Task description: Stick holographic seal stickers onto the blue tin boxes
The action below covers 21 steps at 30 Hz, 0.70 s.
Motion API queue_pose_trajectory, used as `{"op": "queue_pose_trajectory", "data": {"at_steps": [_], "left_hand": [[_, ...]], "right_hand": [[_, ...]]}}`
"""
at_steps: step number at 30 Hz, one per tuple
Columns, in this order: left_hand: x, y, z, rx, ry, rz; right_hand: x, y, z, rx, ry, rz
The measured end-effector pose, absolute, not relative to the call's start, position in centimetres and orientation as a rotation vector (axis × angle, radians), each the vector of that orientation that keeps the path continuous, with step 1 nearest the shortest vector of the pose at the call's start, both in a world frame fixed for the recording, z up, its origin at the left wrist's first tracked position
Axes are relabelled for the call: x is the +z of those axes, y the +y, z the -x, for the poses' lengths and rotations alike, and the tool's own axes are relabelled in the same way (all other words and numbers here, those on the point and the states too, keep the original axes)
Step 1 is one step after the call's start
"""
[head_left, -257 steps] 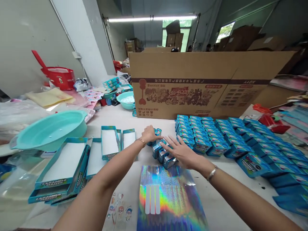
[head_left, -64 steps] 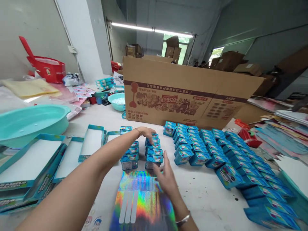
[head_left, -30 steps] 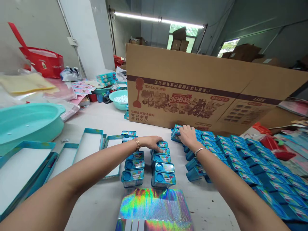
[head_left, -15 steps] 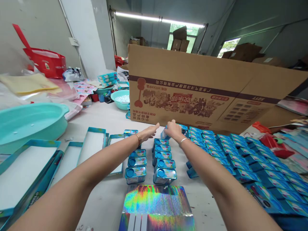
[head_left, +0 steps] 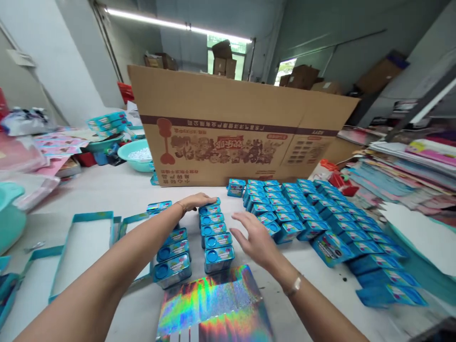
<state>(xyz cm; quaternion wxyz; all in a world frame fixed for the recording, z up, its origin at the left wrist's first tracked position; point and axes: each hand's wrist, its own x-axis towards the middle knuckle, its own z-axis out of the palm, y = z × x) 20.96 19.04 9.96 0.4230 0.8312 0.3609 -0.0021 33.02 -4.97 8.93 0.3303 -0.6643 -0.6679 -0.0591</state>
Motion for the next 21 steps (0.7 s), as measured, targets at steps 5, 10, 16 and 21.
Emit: {"op": "queue_pose_trajectory", "data": {"at_steps": [5, 10, 16, 21], "left_hand": [[12.5, 16.7, -25.1, 0.26, 0.818, -2.383], [12.8, 11.5, -31.9, 0.212, 0.618, -2.645], [10.8, 10.1, -36.3, 0.178, 0.715, -2.827], [10.4, 11.0, -36.9, 0.147, 0.705, -2.893]], "right_hand": [[4.6, -12.6, -38.1, -0.645, -1.63, 2.03], [2.4, -12.2, -41.6, -0.709, -1.631, 2.355], [1.7, -10.2, -42.3, -0.604, -1.588, 2.399], [1.8, -10.0, -42.1, -0.546, -1.563, 2.385]]}}
